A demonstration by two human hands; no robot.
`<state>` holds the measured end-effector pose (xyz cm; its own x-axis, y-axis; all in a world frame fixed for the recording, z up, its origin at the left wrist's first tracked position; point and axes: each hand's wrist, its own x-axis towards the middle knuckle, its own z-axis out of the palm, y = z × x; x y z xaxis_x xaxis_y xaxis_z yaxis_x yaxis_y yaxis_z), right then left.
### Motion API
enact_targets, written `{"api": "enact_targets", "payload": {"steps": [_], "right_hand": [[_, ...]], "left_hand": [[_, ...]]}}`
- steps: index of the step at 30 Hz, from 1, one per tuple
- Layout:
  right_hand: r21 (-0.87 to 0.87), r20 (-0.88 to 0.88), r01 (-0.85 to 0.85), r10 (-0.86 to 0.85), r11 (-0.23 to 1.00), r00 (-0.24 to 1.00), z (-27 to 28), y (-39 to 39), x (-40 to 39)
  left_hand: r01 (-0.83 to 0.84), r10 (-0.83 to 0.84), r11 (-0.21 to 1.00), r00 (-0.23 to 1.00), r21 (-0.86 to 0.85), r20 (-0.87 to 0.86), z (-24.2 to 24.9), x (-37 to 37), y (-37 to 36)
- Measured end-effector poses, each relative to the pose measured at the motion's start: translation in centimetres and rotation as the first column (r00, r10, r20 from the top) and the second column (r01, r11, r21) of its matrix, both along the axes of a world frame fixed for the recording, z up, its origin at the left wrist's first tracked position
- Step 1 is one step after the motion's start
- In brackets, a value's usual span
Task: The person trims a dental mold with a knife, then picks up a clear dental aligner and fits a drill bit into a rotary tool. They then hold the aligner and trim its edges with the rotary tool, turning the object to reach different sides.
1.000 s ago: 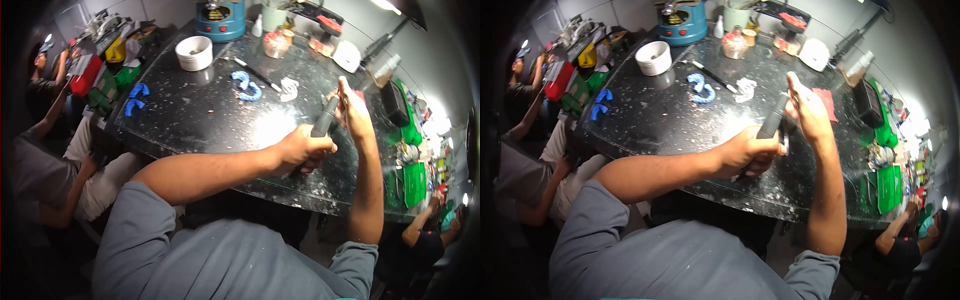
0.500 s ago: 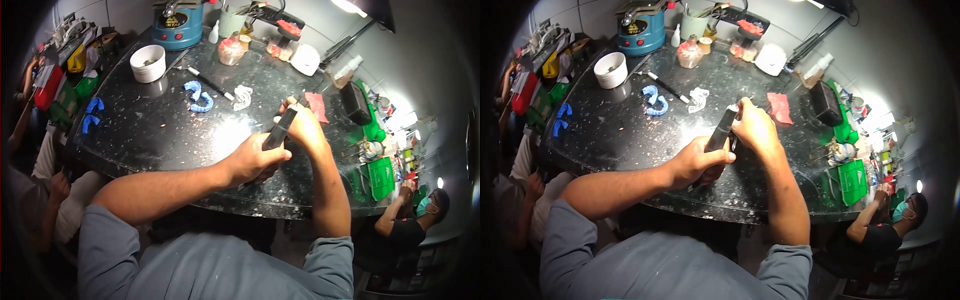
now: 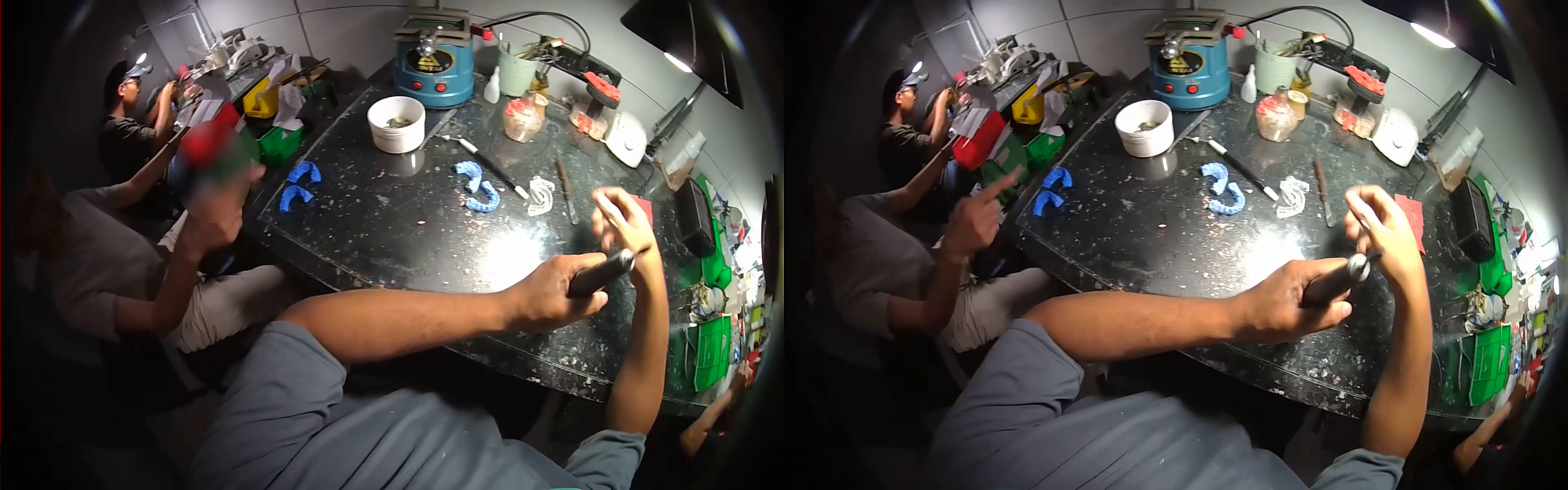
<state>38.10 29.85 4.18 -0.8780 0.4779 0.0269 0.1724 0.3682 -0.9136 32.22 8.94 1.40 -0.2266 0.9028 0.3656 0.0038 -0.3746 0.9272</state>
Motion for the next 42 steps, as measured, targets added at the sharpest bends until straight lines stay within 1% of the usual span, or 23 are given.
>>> {"api": "enact_targets", "payload": {"steps": [2,4,6,8,9,10,11,13,15,16,18,20,21,22,24,25,28,30,32,34,36,40,42], "right_hand": [[-0.182,0.028,-0.155,0.163,0.971,0.986,3.5,-2.5,5.2],[-0.436,0.145,-0.105,0.184,0.894,0.972,3.9,-4.4,10.8],[-0.546,0.249,-0.004,0.167,0.838,0.954,3.2,-9.2,14.3],[-0.872,-0.090,-0.215,0.288,0.441,0.953,-2.5,-11.1,16.4],[-0.838,-0.145,-0.229,0.201,0.495,0.969,-4.2,-12.6,15.9],[-0.803,-0.203,-0.232,0.115,0.550,0.973,-5.2,-13.9,15.9],[-0.807,-0.255,-0.316,0.188,0.499,0.948,-4.2,-13.5,15.5],[-0.789,-0.045,-0.109,0.119,0.605,0.992,-2.6,-12.9,16.4],[-0.680,0.118,0.125,-0.060,0.722,0.991,-0.3,-12.5,16.7],[-0.660,0.095,0.108,-0.059,0.743,0.994,-0.5,-11.2,16.8],[-0.444,0.215,0.125,-0.030,0.887,0.976,-0.2,-8.0,17.1],[0.044,0.424,0.170,-0.173,0.984,0.889,0.4,-6.8,16.8],[0.256,0.462,0.144,-0.252,0.956,0.850,0.4,-6.3,16.5],[0.257,0.464,0.146,-0.255,0.955,0.849,0.3,-5.8,16.1],[0.577,0.548,-0.088,-0.305,0.812,0.779,0.6,-4.3,15.0],[0.525,0.699,-0.214,-0.275,0.824,0.660,1.8,-3.5,13.9],[0.638,0.692,-0.297,-0.360,0.710,0.626,5.5,-1.3,9.8],[0.629,0.567,-0.182,-0.286,0.756,0.773,7.5,1.4,5.9],[0.520,0.411,0.037,-0.288,0.853,0.865,7.8,5.8,0.7],[0.588,0.113,0.145,-0.259,0.796,0.959,6.8,10.3,-4.5],[0.636,-0.068,0.299,-0.334,0.711,0.940,3.4,15.9,-10.4],[0.193,-0.468,0.228,-0.114,0.954,0.876,-0.9,19.1,-17.6],[0.238,-0.497,0.329,-0.176,0.914,0.850,-0.3,17.6,-18.4]], "left_hand": [[0.063,-0.060,0.994,0.997,0.086,-0.041,-0.4,0.2,0.3],[-0.007,0.153,0.934,0.911,0.357,-0.382,-1.2,-0.1,1.1],[0.040,0.187,0.930,0.805,0.366,-0.563,-0.7,0.0,0.8],[0.085,0.265,0.909,0.638,0.408,-0.723,0.4,0.6,0.8],[0.128,0.320,0.883,0.537,0.451,-0.780,0.5,1.0,1.0],[0.148,0.308,0.879,0.548,0.452,-0.778,0.5,1.4,1.2],[0.191,0.361,0.852,0.461,0.487,-0.811,0.6,1.7,1.4],[0.231,0.424,0.834,0.314,0.502,-0.850,0.9,2.0,1.8],[0.191,0.338,0.890,0.332,0.413,-0.881,1.6,0.8,2.3],[0.136,0.331,0.904,0.376,0.405,-0.865,1.7,-0.4,2.9],[-0.181,0.368,0.930,0.416,0.321,-0.832,1.7,-5.0,3.7],[-0.612,0.595,0.719,0.298,0.329,-0.746,-0.5,-11.2,6.0],[-0.747,0.592,0.622,0.253,0.234,-0.765,-0.6,-14.1,6.6],[-0.854,0.579,0.502,0.218,0.133,-0.786,-0.7,-16.7,7.1],[-0.865,0.606,0.481,0.211,0.142,-0.767,-2.0,-21.5,8.7],[-0.866,0.575,0.489,0.227,0.108,-0.786,-1.8,-22.8,9.3],[-0.867,0.539,0.489,0.217,0.093,-0.814,-1.9,-24.6,11.3],[-0.760,0.445,0.641,0.485,-0.111,-0.753,-1.4,-24.6,11.1],[-0.792,0.488,0.607,0.434,-0.064,-0.757,-1.2,-23.9,11.0],[-0.622,0.487,0.760,0.738,-0.191,-0.467,-0.7,-24.2,10.5],[-0.608,0.491,0.775,0.752,-0.175,-0.440,2.0,-22.6,7.9],[-0.499,0.426,0.846,0.844,-0.187,-0.325,6.9,-20.7,0.2],[-0.589,0.464,0.782,0.768,-0.202,-0.443,9.0,-20.0,-4.0]]}}
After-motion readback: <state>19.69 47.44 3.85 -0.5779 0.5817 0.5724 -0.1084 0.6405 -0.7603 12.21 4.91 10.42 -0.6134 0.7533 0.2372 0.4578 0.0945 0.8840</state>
